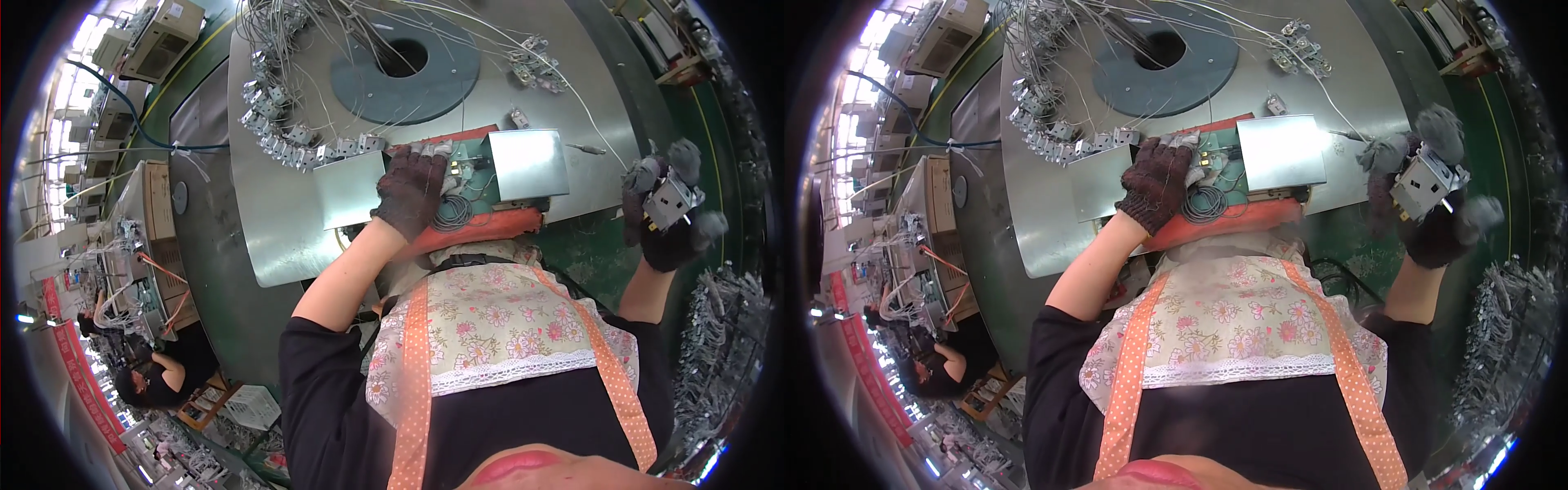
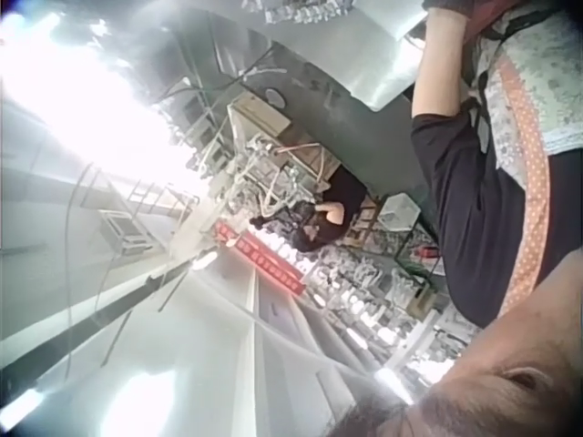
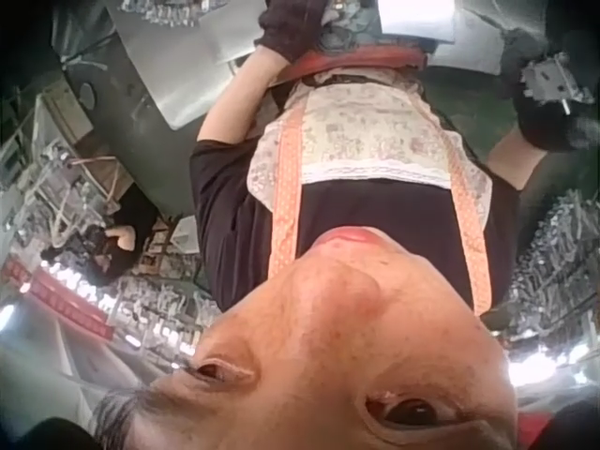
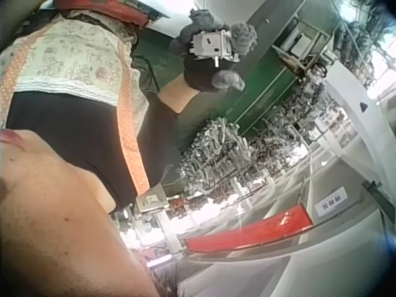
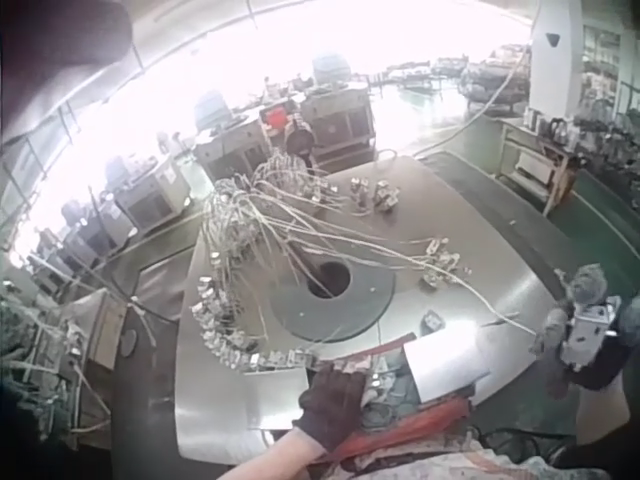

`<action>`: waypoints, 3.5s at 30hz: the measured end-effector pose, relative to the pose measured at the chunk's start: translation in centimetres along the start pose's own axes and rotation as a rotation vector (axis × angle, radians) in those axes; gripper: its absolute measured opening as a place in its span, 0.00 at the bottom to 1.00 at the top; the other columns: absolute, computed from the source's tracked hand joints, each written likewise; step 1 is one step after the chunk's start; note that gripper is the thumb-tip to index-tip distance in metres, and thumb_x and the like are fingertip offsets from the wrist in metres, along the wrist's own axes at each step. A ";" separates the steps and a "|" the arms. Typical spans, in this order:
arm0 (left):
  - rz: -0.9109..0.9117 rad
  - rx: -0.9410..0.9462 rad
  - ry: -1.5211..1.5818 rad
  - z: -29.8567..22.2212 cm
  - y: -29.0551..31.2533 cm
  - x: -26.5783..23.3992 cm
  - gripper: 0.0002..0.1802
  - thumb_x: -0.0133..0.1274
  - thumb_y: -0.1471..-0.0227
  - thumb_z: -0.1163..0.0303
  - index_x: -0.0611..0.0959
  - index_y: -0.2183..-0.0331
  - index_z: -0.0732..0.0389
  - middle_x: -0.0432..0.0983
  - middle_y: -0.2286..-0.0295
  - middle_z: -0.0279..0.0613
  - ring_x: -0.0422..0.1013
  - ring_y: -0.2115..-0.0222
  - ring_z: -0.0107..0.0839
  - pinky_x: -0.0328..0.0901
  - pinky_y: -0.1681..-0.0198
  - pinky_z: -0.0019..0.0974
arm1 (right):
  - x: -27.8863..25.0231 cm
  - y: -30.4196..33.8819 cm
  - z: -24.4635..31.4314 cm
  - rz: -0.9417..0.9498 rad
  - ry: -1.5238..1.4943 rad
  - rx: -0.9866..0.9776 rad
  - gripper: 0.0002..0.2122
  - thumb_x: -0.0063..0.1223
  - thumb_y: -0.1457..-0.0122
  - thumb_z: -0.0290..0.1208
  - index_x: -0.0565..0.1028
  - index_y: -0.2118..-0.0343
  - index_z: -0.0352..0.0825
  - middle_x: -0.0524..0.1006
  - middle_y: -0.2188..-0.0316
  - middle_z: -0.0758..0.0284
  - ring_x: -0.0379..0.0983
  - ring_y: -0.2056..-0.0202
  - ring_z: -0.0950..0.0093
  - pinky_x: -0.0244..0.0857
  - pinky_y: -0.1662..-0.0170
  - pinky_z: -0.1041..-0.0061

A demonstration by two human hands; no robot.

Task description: The person picks up a component from a circular rack, places it onto a machine, and presses it down. After the machine operates, they remove the component and return it to the rack before repeating the process.

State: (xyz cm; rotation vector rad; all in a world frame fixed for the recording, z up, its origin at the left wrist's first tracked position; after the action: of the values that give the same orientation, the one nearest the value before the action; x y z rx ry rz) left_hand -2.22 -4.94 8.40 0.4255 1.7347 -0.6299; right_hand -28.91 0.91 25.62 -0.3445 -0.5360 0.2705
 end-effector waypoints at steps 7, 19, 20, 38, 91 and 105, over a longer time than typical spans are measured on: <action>0.122 -0.023 0.065 -0.2 -0.7 -0.2 0.25 0.49 0.47 0.63 0.77 0.50 0.68 0.77 0.54 0.54 0.69 0.46 0.48 0.54 0.36 0.52 | 0.2 -2.1 -10.7 -0.052 -0.089 0.444 0.28 0.52 0.36 0.48 0.65 0.39 0.35 0.73 0.51 0.59 0.78 0.57 0.64 0.77 0.53 0.64; 0.053 0.042 0.014 -0.4 -0.7 0.3 0.26 0.52 0.46 0.59 0.76 0.49 0.64 0.77 0.54 0.53 0.71 0.50 0.50 0.59 0.41 0.53 | 2.3 -3.3 -15.4 -0.087 -0.281 0.395 0.27 0.55 0.37 0.36 0.65 0.37 0.33 0.73 0.54 0.67 0.75 0.51 0.71 0.73 0.45 0.67; 0.066 0.035 0.045 -0.3 -0.6 0.4 0.24 0.51 0.46 0.64 0.75 0.50 0.66 0.76 0.55 0.53 0.70 0.49 0.49 0.56 0.37 0.53 | 2.6 -3.3 -15.0 -0.087 -0.248 0.407 0.29 0.57 0.40 0.34 0.64 0.36 0.33 0.72 0.54 0.67 0.75 0.52 0.71 0.73 0.45 0.67; -0.049 0.054 0.017 -0.2 -0.5 0.0 0.31 0.54 0.45 0.50 0.77 0.48 0.64 0.77 0.52 0.55 0.71 0.49 0.52 0.61 0.42 0.53 | 1.1 -2.4 -17.1 -0.176 -0.258 0.410 0.29 0.57 0.46 0.28 0.65 0.40 0.34 0.74 0.55 0.62 0.75 0.59 0.72 0.74 0.57 0.71; 0.559 -0.289 -0.041 16.4 -5.9 1.5 0.19 0.53 0.53 0.65 0.86 0.60 0.63 0.80 0.58 0.62 0.78 0.55 0.56 0.70 0.49 0.55 | 7.6 -3.3 -21.5 0.509 1.579 -0.117 0.13 0.57 0.48 0.30 0.76 0.59 0.36 0.77 0.66 0.59 0.76 0.60 0.60 0.71 0.57 0.61; 0.455 -0.325 0.134 16.1 -3.0 -0.3 0.21 0.54 0.47 0.51 0.86 0.58 0.55 0.81 0.57 0.51 0.76 0.54 0.52 0.68 0.48 0.54 | 8.2 -4.5 -25.6 0.823 1.770 0.138 0.12 0.54 0.48 0.29 0.77 0.59 0.37 0.75 0.63 0.55 0.74 0.60 0.58 0.69 0.59 0.60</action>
State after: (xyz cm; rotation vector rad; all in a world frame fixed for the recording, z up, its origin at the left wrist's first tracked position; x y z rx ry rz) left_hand 8.48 -17.17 6.50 0.6159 1.7469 0.0083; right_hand -7.58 -6.79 10.44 -0.5162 1.4023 0.6511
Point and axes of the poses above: each hand's wrist, its own y-axis away from the middle knuckle, its own x-axis out of the palm, z = x × y, the point moved 9 cm from there along -y, towards the middle knuckle
